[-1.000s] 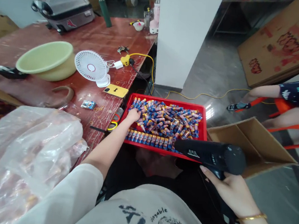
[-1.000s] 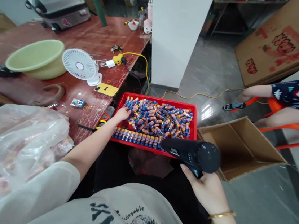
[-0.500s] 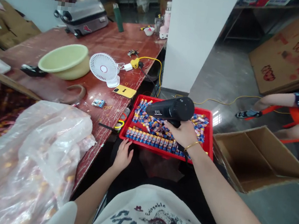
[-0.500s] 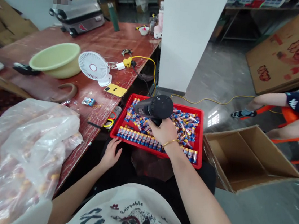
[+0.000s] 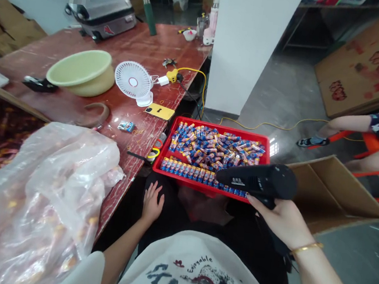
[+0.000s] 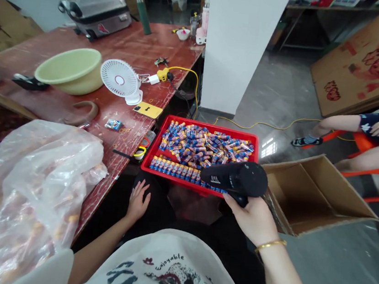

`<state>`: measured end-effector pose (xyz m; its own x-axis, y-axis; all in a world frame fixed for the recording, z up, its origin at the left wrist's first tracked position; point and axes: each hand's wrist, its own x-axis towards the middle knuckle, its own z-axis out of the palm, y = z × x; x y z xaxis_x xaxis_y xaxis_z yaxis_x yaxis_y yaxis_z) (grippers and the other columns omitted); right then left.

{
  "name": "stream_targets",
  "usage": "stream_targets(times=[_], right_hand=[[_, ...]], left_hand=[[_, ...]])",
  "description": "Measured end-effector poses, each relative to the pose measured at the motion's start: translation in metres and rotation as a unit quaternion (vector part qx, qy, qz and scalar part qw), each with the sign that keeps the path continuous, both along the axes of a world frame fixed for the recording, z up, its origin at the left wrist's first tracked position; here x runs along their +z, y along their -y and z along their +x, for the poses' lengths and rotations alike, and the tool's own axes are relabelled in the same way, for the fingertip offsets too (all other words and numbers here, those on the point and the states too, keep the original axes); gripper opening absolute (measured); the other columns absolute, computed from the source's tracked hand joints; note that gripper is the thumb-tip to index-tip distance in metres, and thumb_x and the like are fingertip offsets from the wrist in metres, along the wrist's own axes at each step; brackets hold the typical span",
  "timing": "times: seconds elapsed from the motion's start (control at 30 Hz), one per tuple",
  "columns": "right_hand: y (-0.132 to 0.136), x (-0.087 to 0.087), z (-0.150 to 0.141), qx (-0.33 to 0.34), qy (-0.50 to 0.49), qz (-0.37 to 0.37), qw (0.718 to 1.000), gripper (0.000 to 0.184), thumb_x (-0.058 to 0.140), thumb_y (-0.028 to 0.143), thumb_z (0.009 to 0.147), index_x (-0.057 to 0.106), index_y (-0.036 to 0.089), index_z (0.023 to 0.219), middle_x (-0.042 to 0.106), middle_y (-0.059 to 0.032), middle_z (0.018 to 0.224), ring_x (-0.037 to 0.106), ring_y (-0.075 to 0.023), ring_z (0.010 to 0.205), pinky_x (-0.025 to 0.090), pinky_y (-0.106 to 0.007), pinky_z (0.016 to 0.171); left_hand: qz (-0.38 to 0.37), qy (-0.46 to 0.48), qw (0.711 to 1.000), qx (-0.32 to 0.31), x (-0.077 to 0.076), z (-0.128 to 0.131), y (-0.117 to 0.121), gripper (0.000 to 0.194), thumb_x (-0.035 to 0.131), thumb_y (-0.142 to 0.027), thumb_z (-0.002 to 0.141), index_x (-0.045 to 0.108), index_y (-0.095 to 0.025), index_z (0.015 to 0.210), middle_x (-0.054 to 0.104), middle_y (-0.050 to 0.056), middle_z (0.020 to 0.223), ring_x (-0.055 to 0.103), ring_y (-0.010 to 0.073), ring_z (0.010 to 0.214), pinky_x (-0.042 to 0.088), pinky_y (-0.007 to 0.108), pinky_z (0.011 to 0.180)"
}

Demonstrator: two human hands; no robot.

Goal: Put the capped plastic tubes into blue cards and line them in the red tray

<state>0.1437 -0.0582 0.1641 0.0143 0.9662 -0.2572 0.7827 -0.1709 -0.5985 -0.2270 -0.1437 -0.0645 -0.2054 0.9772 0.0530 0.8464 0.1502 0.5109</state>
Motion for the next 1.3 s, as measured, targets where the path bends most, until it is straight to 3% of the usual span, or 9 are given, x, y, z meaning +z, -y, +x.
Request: stream_targets(times=[0.13,0.37,0.63,0.77,0.9,1.1,1.3], right_hand=[[0.009,-0.004,-0.006,0.016,-0.030,-0.027,0.999,0.052,0.056,0.062,0.076,0.068,0.016,0.098,0.072,-0.0072,0.074,0.067,-0.0247,0.064,0.053,-0.035,0.062],[-0.020,-0.003,-0.077,0.118,-0.016,0.021,0.993,0.041,0.056,0.048,0.081,0.068,0.016,0.104,0.073,-0.0124,0.098,0.067,-0.0314,0.097,0.052,-0.038,0.079],[-0.045,-0.009,-0.144,0.183,-0.013,0.038,0.982,0.033,0.063,0.039,0.080,0.068,0.017,0.104,0.072,-0.0129,0.102,0.064,-0.0303,0.104,0.051,-0.037,0.084],[-0.050,-0.008,-0.157,0.186,-0.012,0.024,0.982,0.036,0.065,0.040,0.079,0.067,0.016,0.107,0.070,-0.0136,0.107,0.063,-0.0306,0.107,0.050,-0.038,0.087],[-0.050,-0.007,-0.134,0.190,-0.031,0.022,0.981,0.037,0.066,0.038,0.079,0.066,0.017,0.108,0.071,-0.0114,0.106,0.065,-0.0288,0.102,0.052,-0.038,0.086],[-0.041,-0.005,-0.049,0.158,-0.028,0.015,0.987,0.041,0.064,0.042,0.076,0.066,0.017,0.110,0.071,-0.0086,0.111,0.065,-0.0283,0.104,0.051,-0.040,0.091],[-0.015,0.002,0.011,0.065,0.004,-0.016,0.998,0.040,0.063,0.052,0.075,0.070,0.018,0.095,0.074,-0.0058,0.083,0.070,-0.0271,0.080,0.056,-0.033,0.070]], left_hand=[[0.004,0.003,1.000,0.000,0.000,0.003,-0.002,0.037,0.044,-0.029,0.091,0.056,-0.018,0.124,0.045,0.013,0.146,0.032,0.0300,0.139,0.025,0.055,0.112],[0.017,0.006,1.000,0.013,0.007,0.007,0.004,0.033,0.045,-0.025,0.091,0.057,-0.019,0.121,0.047,0.011,0.144,0.034,0.0285,0.138,0.029,0.055,0.111],[0.027,0.008,0.999,0.018,0.010,0.004,0.008,0.033,0.046,-0.022,0.091,0.059,-0.019,0.121,0.048,0.011,0.143,0.035,0.0276,0.138,0.031,0.054,0.111],[0.028,0.011,0.999,0.016,0.008,0.001,0.009,0.034,0.044,-0.023,0.092,0.059,-0.020,0.122,0.048,0.010,0.144,0.035,0.0266,0.138,0.031,0.052,0.111],[0.034,0.021,0.999,0.021,0.004,-0.001,0.010,0.034,0.042,-0.024,0.092,0.059,-0.020,0.122,0.048,0.011,0.143,0.034,0.0274,0.138,0.029,0.054,0.112],[0.040,0.034,0.999,0.015,0.000,-0.004,0.009,0.035,0.042,-0.027,0.092,0.059,-0.020,0.122,0.048,0.011,0.143,0.035,0.0287,0.138,0.030,0.055,0.110],[0.039,0.026,0.999,0.005,0.001,0.000,0.003,0.036,0.042,-0.029,0.092,0.059,-0.021,0.123,0.047,0.012,0.144,0.035,0.0301,0.138,0.030,0.055,0.110]])
